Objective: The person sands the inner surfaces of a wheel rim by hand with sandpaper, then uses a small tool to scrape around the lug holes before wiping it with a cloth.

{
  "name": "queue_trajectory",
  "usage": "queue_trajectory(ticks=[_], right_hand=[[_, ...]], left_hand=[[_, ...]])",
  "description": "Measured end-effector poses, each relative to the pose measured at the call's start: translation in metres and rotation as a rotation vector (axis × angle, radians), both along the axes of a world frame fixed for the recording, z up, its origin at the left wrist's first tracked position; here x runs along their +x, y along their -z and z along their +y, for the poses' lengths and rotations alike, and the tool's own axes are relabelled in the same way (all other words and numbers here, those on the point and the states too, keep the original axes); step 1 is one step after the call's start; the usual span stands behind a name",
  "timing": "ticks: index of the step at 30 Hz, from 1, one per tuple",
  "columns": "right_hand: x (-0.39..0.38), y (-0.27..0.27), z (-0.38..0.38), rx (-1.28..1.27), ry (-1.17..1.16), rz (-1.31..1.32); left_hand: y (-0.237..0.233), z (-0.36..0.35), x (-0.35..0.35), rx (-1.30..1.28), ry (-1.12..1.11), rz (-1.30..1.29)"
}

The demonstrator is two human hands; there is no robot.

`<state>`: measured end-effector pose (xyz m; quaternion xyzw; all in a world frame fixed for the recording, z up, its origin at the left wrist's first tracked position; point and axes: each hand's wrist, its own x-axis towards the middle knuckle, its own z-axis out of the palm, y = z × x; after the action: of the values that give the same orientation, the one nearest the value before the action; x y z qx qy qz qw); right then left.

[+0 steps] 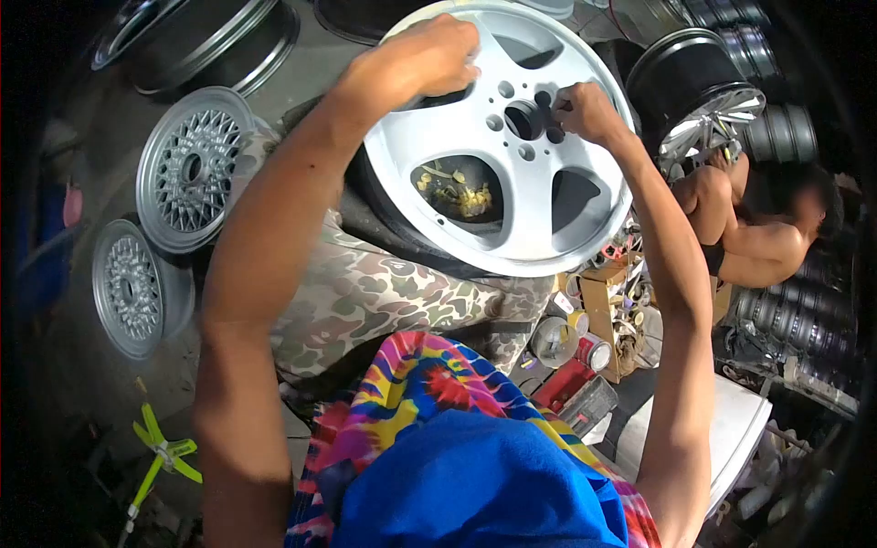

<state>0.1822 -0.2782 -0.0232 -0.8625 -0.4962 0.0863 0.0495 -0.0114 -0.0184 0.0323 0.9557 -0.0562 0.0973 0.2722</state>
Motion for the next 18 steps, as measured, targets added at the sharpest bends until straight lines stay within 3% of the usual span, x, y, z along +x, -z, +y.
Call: queue_trajectory(ticks=[1, 3, 4, 5, 7, 9, 12, 15, 18], right_hand=[[0.004, -0.001, 0.0, 0.12, -0.123, 0.01], [-0.002, -0.025, -0.002, 0.061, 0.064, 0.099], [0.004, -0.034, -0.006, 0.167, 0.049, 0.027], [0.012, -0.047, -0.01, 0.405, 0.097, 0.248], [0.002, -0.07, -0.005, 0.55, 0.195, 0.194], [0.0, -0.067, -0.016, 0.46, 0.097, 0.308], [-0.045, -0.048, -0.028, 0.403, 0.246, 0.56], [-0.082, -0.024, -0.035, 0.411, 0.374, 0.723], [-0.092, -0.018, -0.029, 0.376, 0.362, 0.703]], left_hand=[[0.008, 0.0, 0.004, 0.03, 0.012, -0.038], [0.023, 0.0, 0.007, 0.006, 0.04, -0.074], [0.026, 0.0, 0.006, -0.025, 0.067, -0.144], [0.027, 0.0, 0.006, -0.05, 0.092, -0.217], [0.025, -0.002, 0.01, -0.022, 0.097, -0.194], [0.021, -0.001, 0.014, 0.076, 0.035, 0.04], [0.028, 0.005, 0.009, 0.039, 0.068, -0.172], [0.017, -0.004, 0.011, 0.027, 0.036, -0.033], [0.022, -0.015, 0.017, 0.025, -0.068, -0.007]])
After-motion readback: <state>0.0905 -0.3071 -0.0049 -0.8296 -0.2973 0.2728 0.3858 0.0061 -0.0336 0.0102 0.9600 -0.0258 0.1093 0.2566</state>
